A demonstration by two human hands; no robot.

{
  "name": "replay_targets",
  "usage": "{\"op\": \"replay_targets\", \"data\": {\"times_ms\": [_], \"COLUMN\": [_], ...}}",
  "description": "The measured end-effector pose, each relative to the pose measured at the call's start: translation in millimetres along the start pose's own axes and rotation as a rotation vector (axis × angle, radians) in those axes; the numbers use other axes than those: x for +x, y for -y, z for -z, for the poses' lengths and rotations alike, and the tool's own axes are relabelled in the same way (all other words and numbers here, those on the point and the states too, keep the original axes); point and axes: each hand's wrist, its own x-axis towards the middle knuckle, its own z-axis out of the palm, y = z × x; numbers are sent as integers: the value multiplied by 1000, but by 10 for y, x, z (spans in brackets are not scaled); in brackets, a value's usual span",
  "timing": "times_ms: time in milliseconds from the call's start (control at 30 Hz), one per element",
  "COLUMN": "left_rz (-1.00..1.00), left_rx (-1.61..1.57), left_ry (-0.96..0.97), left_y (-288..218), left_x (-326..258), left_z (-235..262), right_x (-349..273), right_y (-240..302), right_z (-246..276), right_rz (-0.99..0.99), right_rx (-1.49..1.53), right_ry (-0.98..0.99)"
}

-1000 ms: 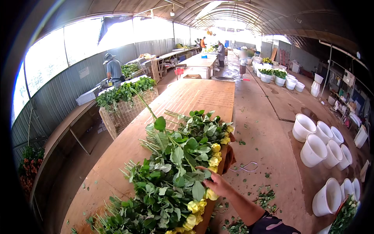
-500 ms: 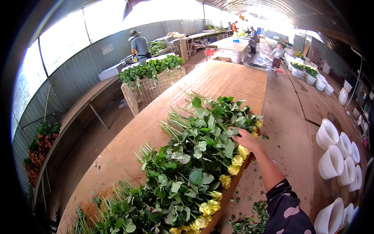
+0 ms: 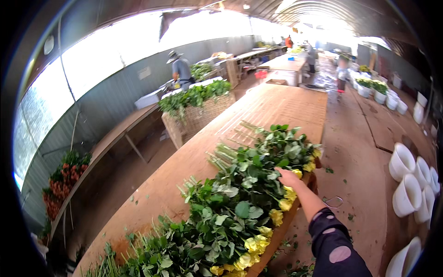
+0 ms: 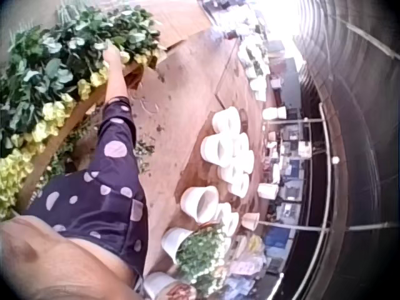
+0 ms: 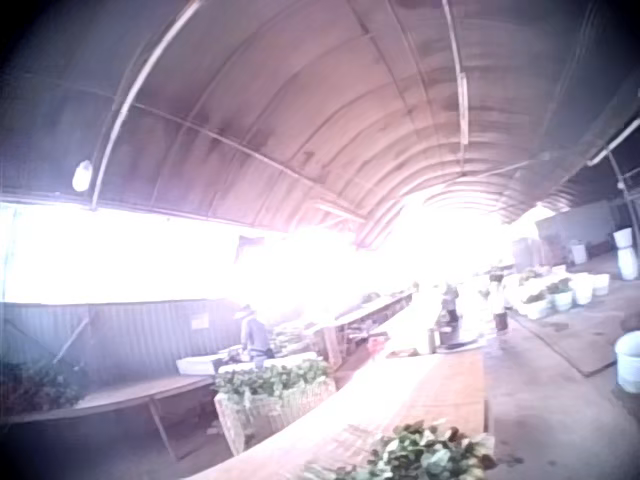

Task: The person repeatedly picks up yellow rose stems from a wooden table, removes leaves and side shoots by hand, and places the trimmed stems back on the table. The process continues across many stems in a consistent sequence.

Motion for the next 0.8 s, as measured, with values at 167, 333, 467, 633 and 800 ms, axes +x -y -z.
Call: {"op": "replay_targets", "data": {"times_ms": [167, 333, 467, 633, 800], "left_rz": [-148, -288, -304, -322, -319], "left_rx": [-216, -449, -544, -585, -581], "left_ry": [66, 237, 375, 599, 800], "left_y": [-442, -1150, -1521, -1825, -2164], "left_x": [-172, -487, -861, -1369, -1643], "left_z": [-210, -496, -696, -1016, -1393], "right_x": [-702, -2207, -3746, -5405, -5990], "right_y": [89, -650, -1556, -2186, -2793], "right_z": [142, -76, -615, -809, -1100], "right_rz": [-112, 203, -34, -671, -801], "right_rx": [-148, 74, 153, 265, 224], "right_ry": [-358, -549, -128, 433, 503]}}
